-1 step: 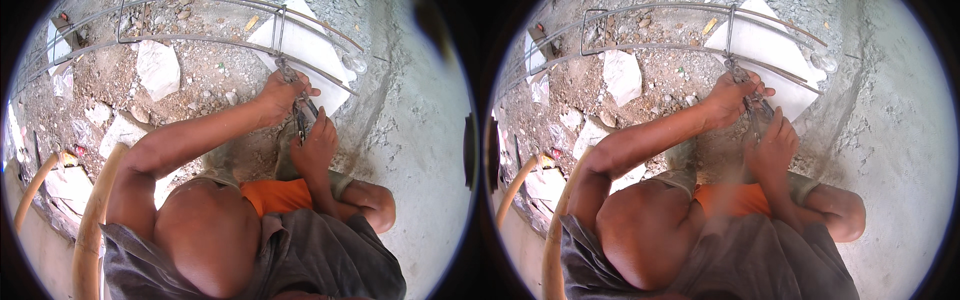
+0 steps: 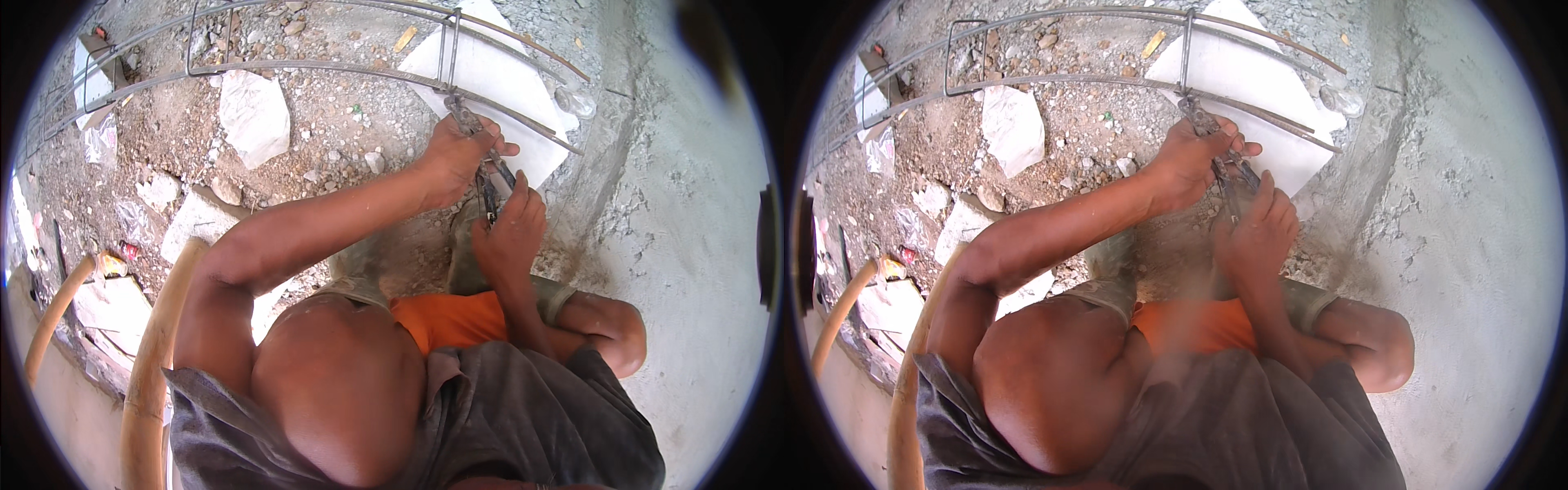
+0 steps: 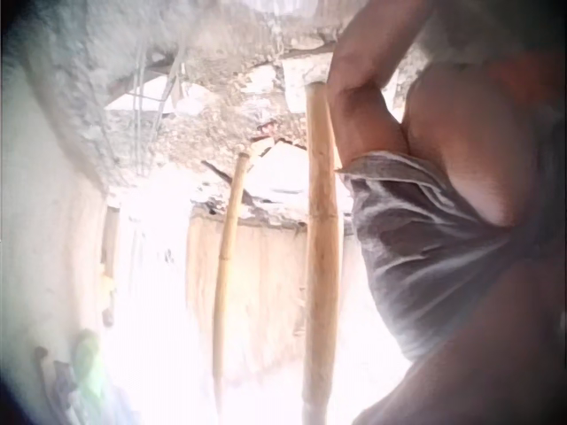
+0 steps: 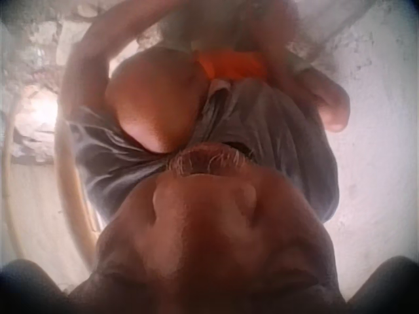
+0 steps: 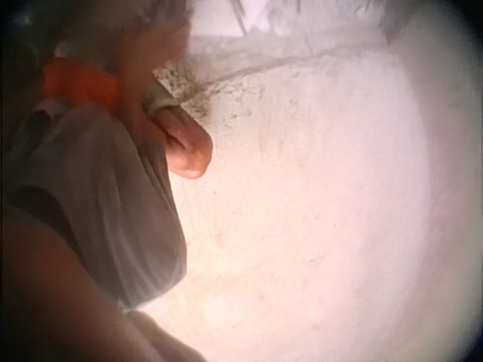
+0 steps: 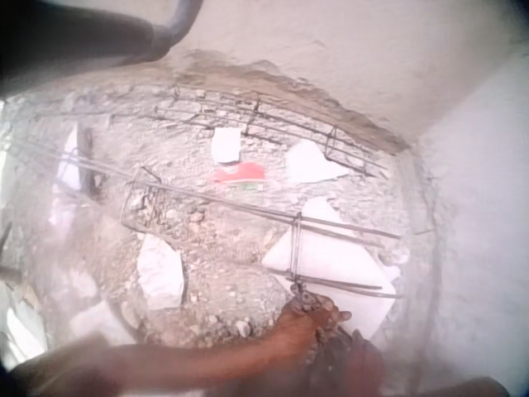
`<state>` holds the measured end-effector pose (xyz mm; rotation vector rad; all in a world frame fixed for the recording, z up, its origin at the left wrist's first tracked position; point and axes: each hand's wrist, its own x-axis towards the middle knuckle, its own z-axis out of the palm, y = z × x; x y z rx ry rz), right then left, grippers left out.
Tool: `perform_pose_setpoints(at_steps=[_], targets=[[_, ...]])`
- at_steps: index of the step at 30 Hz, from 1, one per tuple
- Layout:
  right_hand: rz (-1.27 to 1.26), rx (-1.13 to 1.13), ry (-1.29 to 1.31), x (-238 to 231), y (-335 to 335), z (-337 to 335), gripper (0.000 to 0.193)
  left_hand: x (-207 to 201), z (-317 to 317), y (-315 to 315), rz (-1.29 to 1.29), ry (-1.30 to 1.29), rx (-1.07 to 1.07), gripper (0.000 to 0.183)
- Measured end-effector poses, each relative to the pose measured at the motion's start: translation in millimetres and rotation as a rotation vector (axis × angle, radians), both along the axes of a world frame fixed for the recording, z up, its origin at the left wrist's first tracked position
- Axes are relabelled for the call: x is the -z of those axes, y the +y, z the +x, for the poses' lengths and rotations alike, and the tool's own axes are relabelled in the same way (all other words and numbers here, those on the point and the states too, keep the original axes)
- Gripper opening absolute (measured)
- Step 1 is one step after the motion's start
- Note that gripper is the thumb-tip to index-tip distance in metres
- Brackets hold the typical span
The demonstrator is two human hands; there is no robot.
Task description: The person secures rebar segments together by hand and using pliers, twisting thin wire around the intersections to form a reinforced cage structure at a construction site.
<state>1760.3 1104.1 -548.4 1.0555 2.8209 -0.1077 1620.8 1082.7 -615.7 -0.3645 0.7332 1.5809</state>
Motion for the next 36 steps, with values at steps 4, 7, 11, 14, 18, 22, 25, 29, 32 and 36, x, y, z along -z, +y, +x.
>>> perform_pose_setpoints(at_steps=[4, 7, 11, 14, 18, 22, 25, 29, 32, 36], targets=[[0.031, -0.029, 0.06, 17.7, 26.2, 4.0, 0.07, -3.7, 7.7, 13.4, -0.062, 0.022, -0.054, 0.002], [0.072, -0.063, 0.1, 22.5, 48.6, 5.5, 0.052, -1.9, 10.5, 17.3, -0.073, 0.03, -0.067, 0.003], [0.09, -0.093, 0.157, 34.1, 67.8, 6.4, 0.033, -3.2, 8.8, 19.8, -0.069, 0.039, -0.056, 0.005], [0.086, -0.122, 0.142, 36.1, 79.8, 2.7, 0.026, -3.0, 6.0, 23.2, -0.066, 0.052, -0.055, 0.006], [0.107, -0.147, 0.169, 51.8, 93.0, 5.0, 0.026, -1.0, 3.6, 24.8, -0.059, 0.124, -0.027, 0.007], [0.167, -0.132, 0.147, 29.8, 66.7, -6.0, 0.03, 3.2, 5.6, 19.3, -0.006, 0.054, -0.066, 0.013], [-0.009, -0.007, 0.11, 13.3, 34.3, 0.1, 0.028, 4.6, -3.4, 6.1, 0.003, 0.104, 0.109, 0.028], [-1.153, 0.526, 0.136, 16.2, 22.4, 6.7, 0.021, 1.2, -13.5, -14.9, 0.115, 0.007, 0.228, 0.027], [-1.976, 0.925, 0.302, 19.9, 16.8, 9.6, 0.019, -2.7, -15.9, -20.9, 0.161, -0.106, 0.236, 0.028], [-2.007, 0.837, 0.265, 22.9, 22.1, 14.7, 0.025, -5.6, -7.8, -10.5, 0.047, -0.15, 0.18, 0.034]])
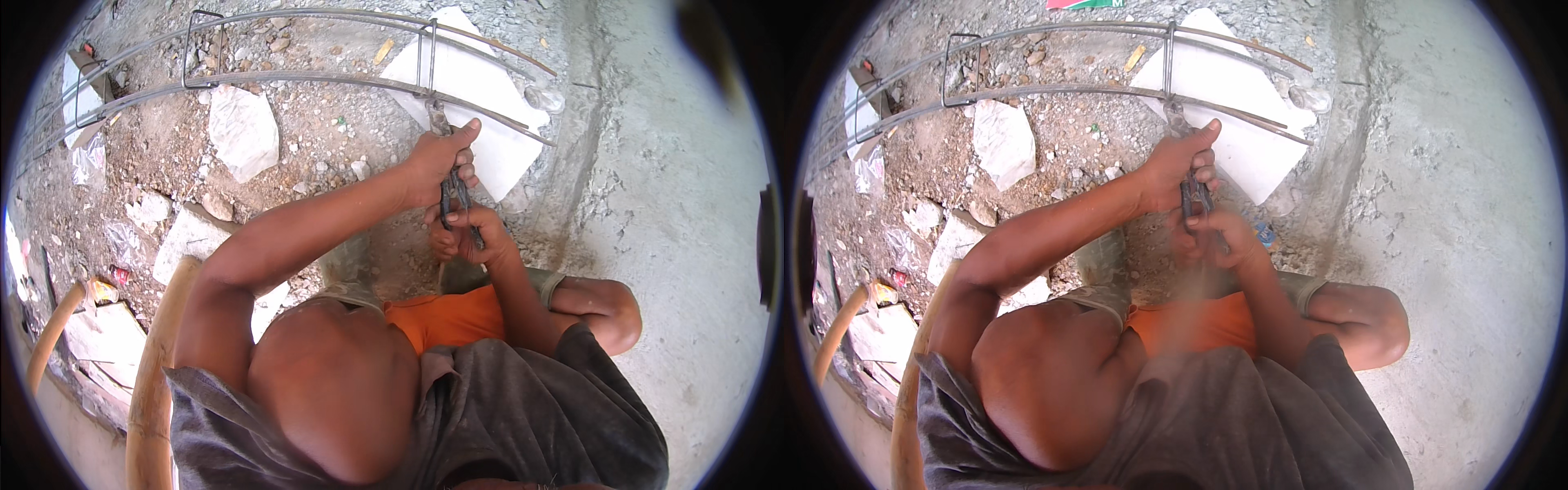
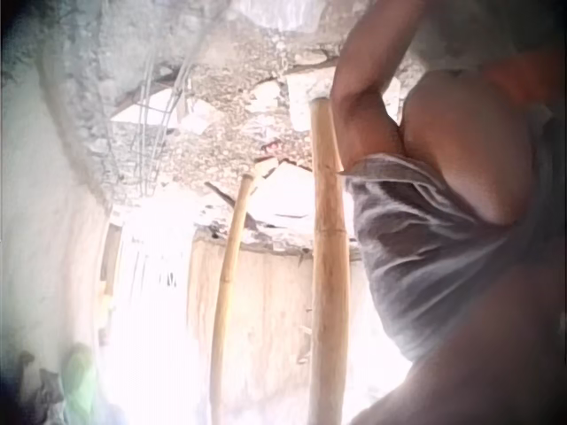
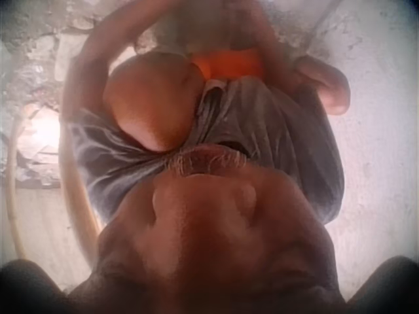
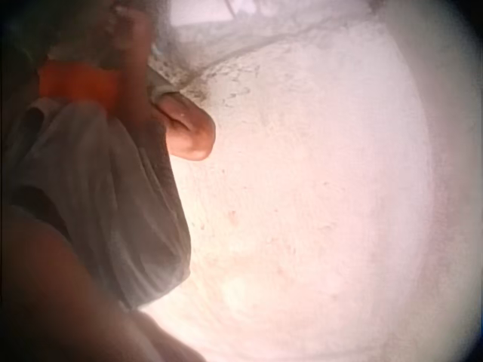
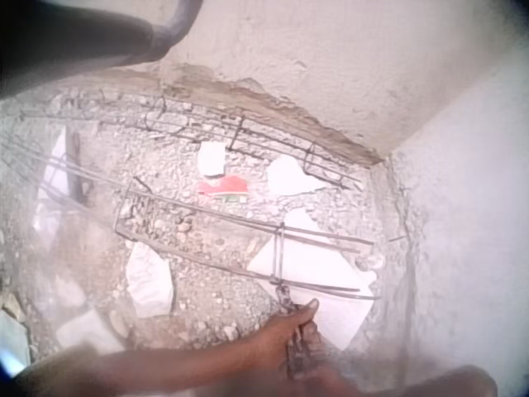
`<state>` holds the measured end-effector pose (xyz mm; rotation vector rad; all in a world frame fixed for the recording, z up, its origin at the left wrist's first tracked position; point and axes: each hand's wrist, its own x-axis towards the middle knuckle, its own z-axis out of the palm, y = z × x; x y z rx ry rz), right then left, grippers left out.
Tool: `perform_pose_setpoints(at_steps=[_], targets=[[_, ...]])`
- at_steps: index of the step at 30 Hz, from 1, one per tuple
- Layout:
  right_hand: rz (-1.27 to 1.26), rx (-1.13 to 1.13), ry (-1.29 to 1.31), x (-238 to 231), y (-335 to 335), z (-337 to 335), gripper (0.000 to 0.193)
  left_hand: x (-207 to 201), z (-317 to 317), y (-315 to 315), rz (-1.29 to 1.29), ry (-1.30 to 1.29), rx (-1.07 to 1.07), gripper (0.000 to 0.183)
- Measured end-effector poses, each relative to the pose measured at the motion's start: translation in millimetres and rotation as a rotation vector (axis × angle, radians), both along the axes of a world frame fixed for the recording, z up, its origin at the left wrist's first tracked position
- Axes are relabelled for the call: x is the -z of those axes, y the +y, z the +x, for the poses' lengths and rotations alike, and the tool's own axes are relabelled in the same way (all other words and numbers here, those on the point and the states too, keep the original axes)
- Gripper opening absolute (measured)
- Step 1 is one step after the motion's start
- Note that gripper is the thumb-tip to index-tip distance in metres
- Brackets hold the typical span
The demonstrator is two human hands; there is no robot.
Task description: The person secures rebar segments together by hand and using pliers, twisting thin wire around the intersections to form a reinforced cage structure at a construction site.
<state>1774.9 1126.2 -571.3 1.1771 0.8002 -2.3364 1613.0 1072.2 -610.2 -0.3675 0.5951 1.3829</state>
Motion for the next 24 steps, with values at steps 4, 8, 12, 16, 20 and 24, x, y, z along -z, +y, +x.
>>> perform_pose_setpoints(at_steps=[4, 8, 12, 16, 20, 24], targets=[[0.972, -0.469, -0.167, -22.1, -6.8, 8.3, 0.036, -2.1, 9.9, 12.3, -0.182, 0.009, -0.081, 0.041], [1.41, -0.355, -0.165, -75.1, -24.6, -3.6, 0.052, -4.8, 17.3, 25.1, -0.254, -0.016, -0.186, 0.041], [1.468, -0.277, -0.397, -64.5, -34.7, -37.1, 0.066, -7.3, 19.9, 34.5, -0.277, -0.022, -0.226, 0.041], [1.984, -0.735, -0.268, 7.3, -7.0, -1.2, 0.057, -8.5, 23.2, 42.8, -0.286, -0.011, -0.231, 0.041], [2.022, -0.751, -0.226, 0.5, 17.9, -7.3, 0.04, -2.9, 20.3, 43.1, -0.259, 0.043, -0.201, 0.041], [1.991, -0.739, -0.184, 11.6, 35.3, -1.6, 0.037, -2.9, 17.1, 41.1, -0.21, 0.132, -0.134, 0.039]])
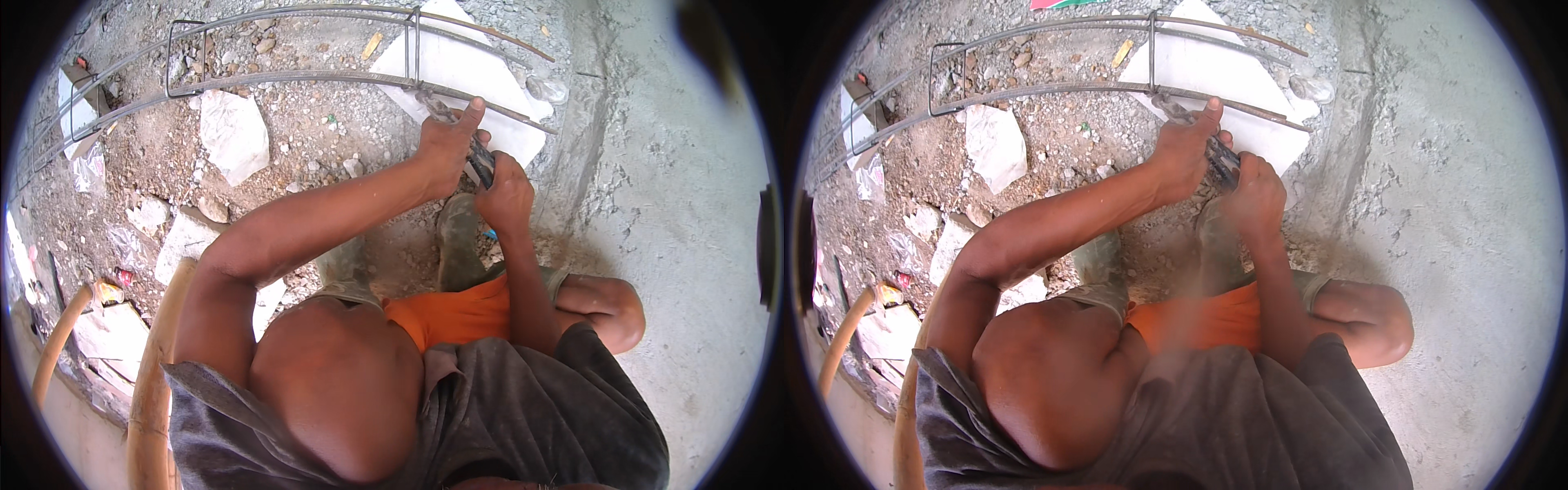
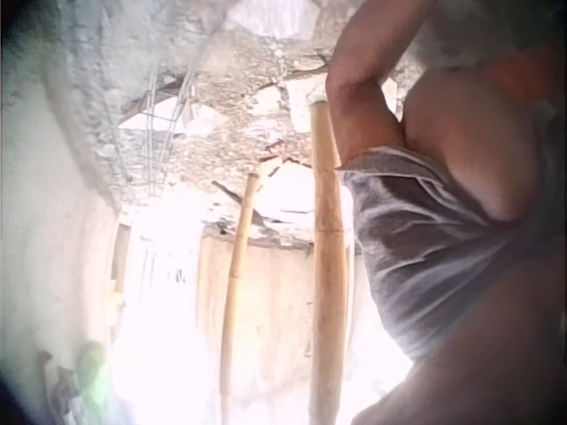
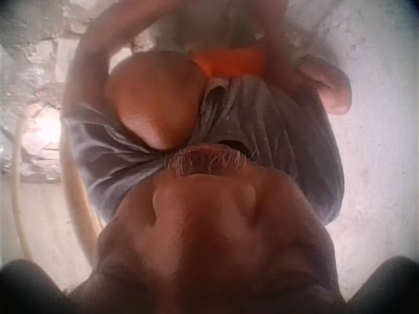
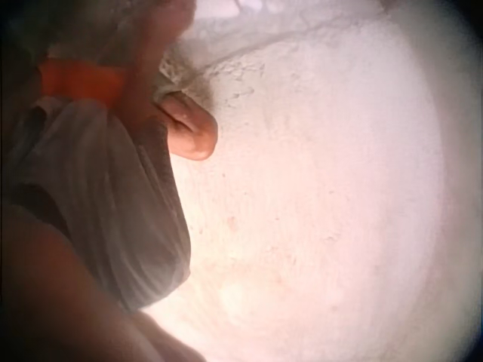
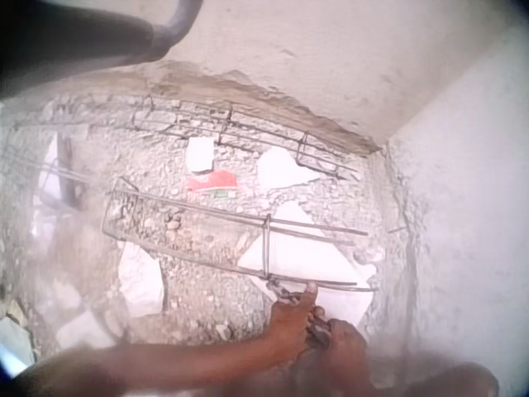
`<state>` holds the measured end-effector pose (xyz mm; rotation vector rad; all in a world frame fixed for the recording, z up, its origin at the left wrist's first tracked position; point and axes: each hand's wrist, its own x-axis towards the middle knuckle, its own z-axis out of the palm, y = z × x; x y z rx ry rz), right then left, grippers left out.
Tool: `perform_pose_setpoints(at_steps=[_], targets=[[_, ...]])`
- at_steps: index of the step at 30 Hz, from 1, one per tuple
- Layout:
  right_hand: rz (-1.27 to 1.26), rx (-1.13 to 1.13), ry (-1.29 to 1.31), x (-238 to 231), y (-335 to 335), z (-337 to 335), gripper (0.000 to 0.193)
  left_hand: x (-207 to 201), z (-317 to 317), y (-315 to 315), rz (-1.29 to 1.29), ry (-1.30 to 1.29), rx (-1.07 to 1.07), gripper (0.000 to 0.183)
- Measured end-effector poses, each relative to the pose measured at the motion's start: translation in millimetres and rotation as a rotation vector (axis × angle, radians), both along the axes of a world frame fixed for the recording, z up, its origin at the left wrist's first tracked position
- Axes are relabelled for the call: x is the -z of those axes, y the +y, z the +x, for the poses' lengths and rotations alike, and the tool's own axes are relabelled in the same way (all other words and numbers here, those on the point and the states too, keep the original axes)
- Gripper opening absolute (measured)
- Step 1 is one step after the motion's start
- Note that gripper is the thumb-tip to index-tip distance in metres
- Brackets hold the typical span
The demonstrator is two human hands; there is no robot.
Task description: The person secures rebar segments together by hand and using pliers, twisting thin wire around the intersections to form a reinforced cage structure at a construction site.
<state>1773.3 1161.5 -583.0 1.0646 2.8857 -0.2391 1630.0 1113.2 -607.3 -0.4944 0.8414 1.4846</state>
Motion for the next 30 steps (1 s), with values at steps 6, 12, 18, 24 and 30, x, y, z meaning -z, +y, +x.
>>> perform_pose_setpoints(at_steps=[6, 12, 18, 24, 30], targets=[[0.025, -0.044, 0.045, 17.3, 20.0, 4.6, 0.031, 3.3, -4.6, 0.4, 0.073, 0.035, 0.019, 0.037], [-0.297, 0.163, -0.033, -1.1, -11.8, 1.6, 0.027, 8.1, -8.0, -24.4, 0.171, 0.015, 0.112, 0.036], [-1.928, 0.825, 0.322, -5.6, -46.4, 15.5, 0.027, 6.8, -22.3, -48.4, 0.297, -0.124, 0.155, 0.035], [-1.469, 0.714, 0.125, -36.8, -49.6, -10.3, 0.052, 8.6, -10.5, -33.8, 0.148, -0.169, 0.028, 0.036], [0.039, 0.04, -0.176, -46.1, -85.3, -2.4, 0.08, -7.9, -2.6, -11.3, -0.014, -0.211, -0.077, 0.037]])
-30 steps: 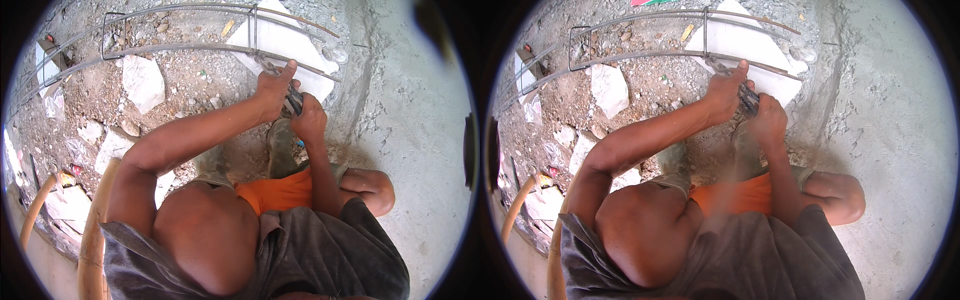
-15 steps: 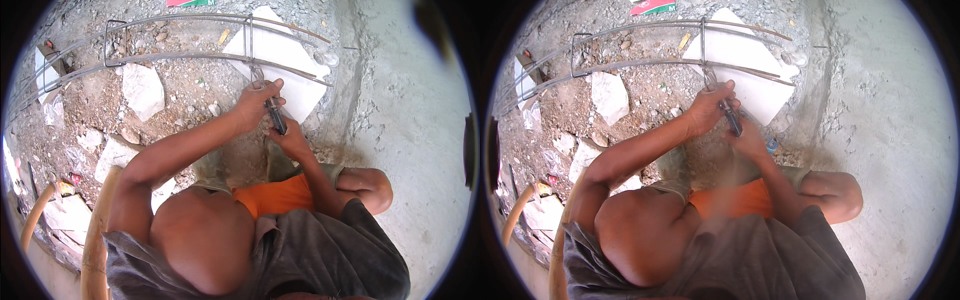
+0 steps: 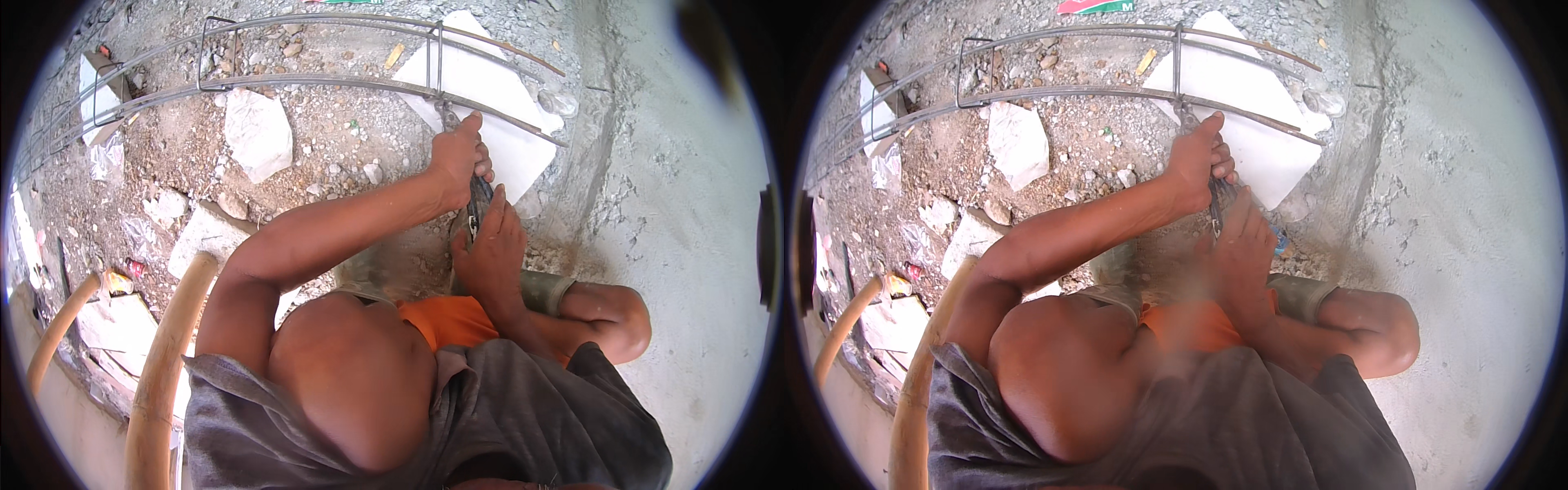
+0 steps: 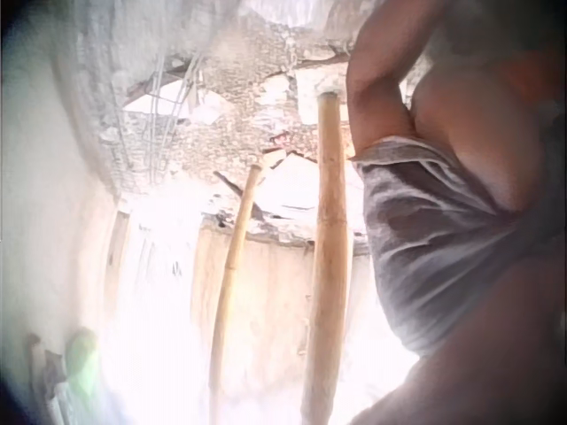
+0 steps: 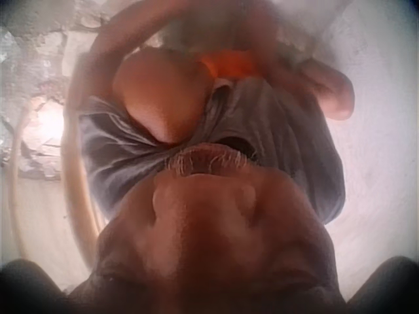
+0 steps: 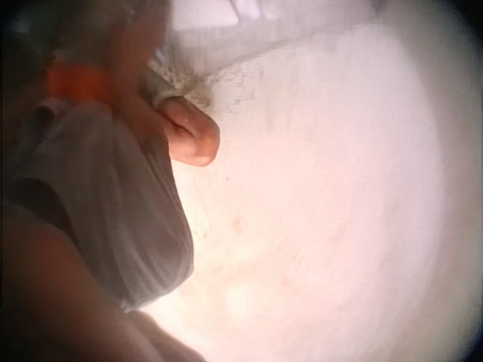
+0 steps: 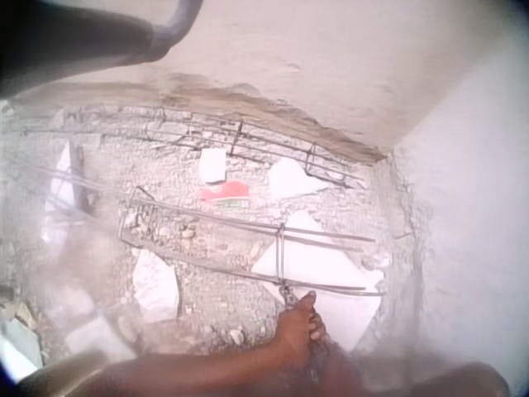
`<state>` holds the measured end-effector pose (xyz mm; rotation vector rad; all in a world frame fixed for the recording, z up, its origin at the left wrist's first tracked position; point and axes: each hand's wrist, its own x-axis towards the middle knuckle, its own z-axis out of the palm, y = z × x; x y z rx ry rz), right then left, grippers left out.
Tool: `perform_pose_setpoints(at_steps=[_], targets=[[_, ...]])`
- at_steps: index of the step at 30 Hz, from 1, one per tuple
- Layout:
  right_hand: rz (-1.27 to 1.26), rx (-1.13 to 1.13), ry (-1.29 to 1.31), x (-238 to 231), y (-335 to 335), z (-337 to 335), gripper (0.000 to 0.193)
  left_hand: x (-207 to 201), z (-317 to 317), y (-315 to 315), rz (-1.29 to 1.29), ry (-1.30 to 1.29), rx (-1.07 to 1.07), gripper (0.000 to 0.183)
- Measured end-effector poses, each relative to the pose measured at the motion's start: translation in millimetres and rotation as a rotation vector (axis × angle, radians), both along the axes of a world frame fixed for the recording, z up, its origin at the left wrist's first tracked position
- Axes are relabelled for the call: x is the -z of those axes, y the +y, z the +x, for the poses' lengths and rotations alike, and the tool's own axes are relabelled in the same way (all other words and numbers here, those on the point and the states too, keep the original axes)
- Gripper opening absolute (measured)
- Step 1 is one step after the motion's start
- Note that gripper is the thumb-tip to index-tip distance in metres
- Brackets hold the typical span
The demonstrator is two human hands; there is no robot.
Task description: The person secures rebar segments together by hand and using pliers, twisting thin wire around the intersections to form a reinforced cage structure at a construction site.
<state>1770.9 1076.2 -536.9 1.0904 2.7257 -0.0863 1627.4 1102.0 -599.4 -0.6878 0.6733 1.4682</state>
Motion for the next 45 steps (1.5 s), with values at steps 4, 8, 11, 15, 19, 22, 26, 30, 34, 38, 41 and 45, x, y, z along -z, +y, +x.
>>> perform_pose_setpoints(at_steps=[4, 8, 11, 15, 19, 22, 26, 30, 34, 38, 41, 45], targets=[[-0.073, 0.115, 0.085, 39.9, 5.7, -1.5, 0.071, 5.4, 1.0, 1.8, -0.05, 0.028, -0.024, 0.036], [-0.092, 0.093, 0.103, 46.2, 34.6, 11.9, 0.056, 2.1, 1.9, 5.0, -0.06, 0.034, -0.041, 0.036], [-0.141, 0.082, 0.122, 40.1, 55.0, 9.0, 0.05, -0.2, 4.5, 11.1, -0.065, 0.037, -0.055, 0.035], [-0.09, -0.065, 0.178, 59.6, 78.5, 17.6, 0.049, 5.7, 2.8, 13.8, -0.081, 0.043, -0.067, 0.035], [-0.101, 0.025, 0.056, 59.0, 83.0, 18.0, 0.054, 5.8, 5.9, 18.7, -0.091, 0.043, -0.066, 0.034], [0.059, 0.054, 0.106, 43.8, 42.8, 8.6, 0.053, 6.3, 7.7, 18.3, -0.108, 0.039, -0.061, 0.034], [0.088, 0.079, 0.141, 41.6, 18.6, -2.0, 0.052, 6.8, 10.8, 17.2, -0.124, 0.071, -0.052, 0.034], [-0.008, 0.123, 0.184, 59.0, 45.3, -0.6, 0.047, 13.7, 9.2, 17.0, -0.118, 0.029, -0.101, 0.034], [-0.243, 0.133, 0.281, 66.2, 50.7, 9.7, 0.034, 22.5, 12.5, 8.7, -0.094, 0.194, 0.005, 0.029], [-0.768, 0.341, 0.435, 67.4, 33.9, 3.8, 0.026, 23.6, -3.7, -20.3, 0.044, 0.378, 0.239, 0.033], [-1.363, 0.617, 0.408, 76.4, 26.8, 12.2, 0.026, 15.6, -14.1, -32.4, 0.183, 0.118, 0.274, 0.037], [-1.769, 0.772, 0.442, 63.8, 27.5, 7.0, 0.029, 14.5, -15.4, -30.9, 0.201, 0.023, 0.265, 0.037]])
